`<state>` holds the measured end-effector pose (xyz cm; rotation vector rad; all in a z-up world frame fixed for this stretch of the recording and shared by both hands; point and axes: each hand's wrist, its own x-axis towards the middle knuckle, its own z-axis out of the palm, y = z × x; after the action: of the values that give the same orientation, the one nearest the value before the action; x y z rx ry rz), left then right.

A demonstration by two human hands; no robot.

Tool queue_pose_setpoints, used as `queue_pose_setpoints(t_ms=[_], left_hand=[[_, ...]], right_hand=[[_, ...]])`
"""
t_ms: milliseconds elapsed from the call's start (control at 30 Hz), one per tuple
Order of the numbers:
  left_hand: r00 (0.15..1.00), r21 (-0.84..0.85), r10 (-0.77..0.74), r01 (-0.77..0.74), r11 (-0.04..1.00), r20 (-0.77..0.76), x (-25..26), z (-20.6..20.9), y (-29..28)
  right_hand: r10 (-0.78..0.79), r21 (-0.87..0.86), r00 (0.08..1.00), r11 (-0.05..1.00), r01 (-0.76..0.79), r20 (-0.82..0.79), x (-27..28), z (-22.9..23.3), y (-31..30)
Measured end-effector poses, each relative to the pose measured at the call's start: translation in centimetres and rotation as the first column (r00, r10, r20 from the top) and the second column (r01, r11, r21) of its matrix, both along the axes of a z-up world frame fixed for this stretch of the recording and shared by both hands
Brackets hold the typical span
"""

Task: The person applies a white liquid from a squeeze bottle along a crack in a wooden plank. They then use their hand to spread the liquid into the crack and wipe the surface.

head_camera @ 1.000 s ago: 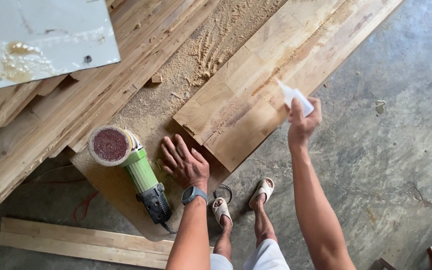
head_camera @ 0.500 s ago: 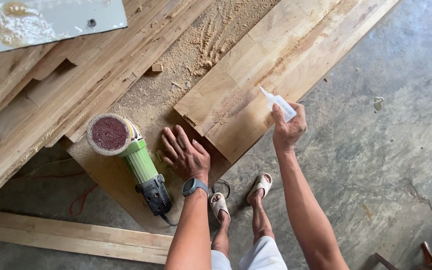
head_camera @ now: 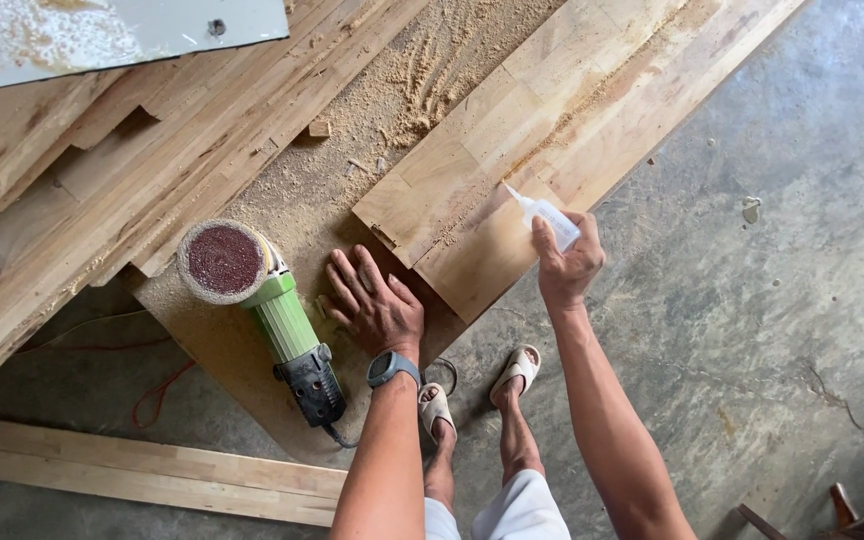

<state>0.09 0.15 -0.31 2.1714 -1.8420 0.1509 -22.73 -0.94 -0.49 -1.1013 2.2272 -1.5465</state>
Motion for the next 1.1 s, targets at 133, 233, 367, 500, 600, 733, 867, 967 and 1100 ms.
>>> queue_pose_setpoints(t_ms=[133,233,367,500,600,733,867,967,1100], left_hand=[[1.000,0.023,0.002,-0.001,1.000,-0.022,0.0,0.0,0.0],[1.000,0.031,0.004,-0.004,1.000,-0.019,0.0,0.0,0.0],[1.000,0.045,0.006,-0.005,0.999,-0.025,0.0,0.0,0.0],[1.000,0.051,0.010,-0.008,0.999,-0.027,0.0,-0.1,0.0],[1.000,0.051,0.011,-0.010,0.999,-0.018,0.0,-0.1,0.0],[1.000,0.053,0.007,-0.006,0.999,-0.017,0.1,-0.2,0.1],[1.000,0.057,0.005,-0.003,0.998,-0.021,0.1,-0.3,0.0],[1.000,0.057,0.001,0.000,0.998,-0.022,0.1,-0.2,0.0],[1.000,0.055,0.000,0.001,0.999,-0.021,0.1,-0.3,0.1]], right_hand=[[0.024,-0.021,1.000,0.999,-0.024,-0.010,0.0,0.3,0.5],[0.036,-0.013,0.999,0.999,-0.036,-0.019,0.2,0.2,0.7],[0.041,-0.033,0.999,0.999,-0.042,-0.014,0.5,-0.1,0.9],[0.058,-0.023,0.998,0.998,-0.059,-0.018,0.8,-0.5,1.4],[0.070,-0.016,0.997,0.997,-0.070,-0.019,1.2,-0.1,1.4],[0.071,-0.014,0.997,0.997,-0.071,0.004,1.5,0.0,1.8],[0.092,-0.014,0.996,0.996,-0.093,-0.015,1.8,-0.2,2.1],[0.110,-0.023,0.994,0.994,-0.110,-0.011,2.1,-0.2,2.3],[0.129,-0.033,0.992,0.991,-0.130,-0.009,2.6,-0.2,2.6]])
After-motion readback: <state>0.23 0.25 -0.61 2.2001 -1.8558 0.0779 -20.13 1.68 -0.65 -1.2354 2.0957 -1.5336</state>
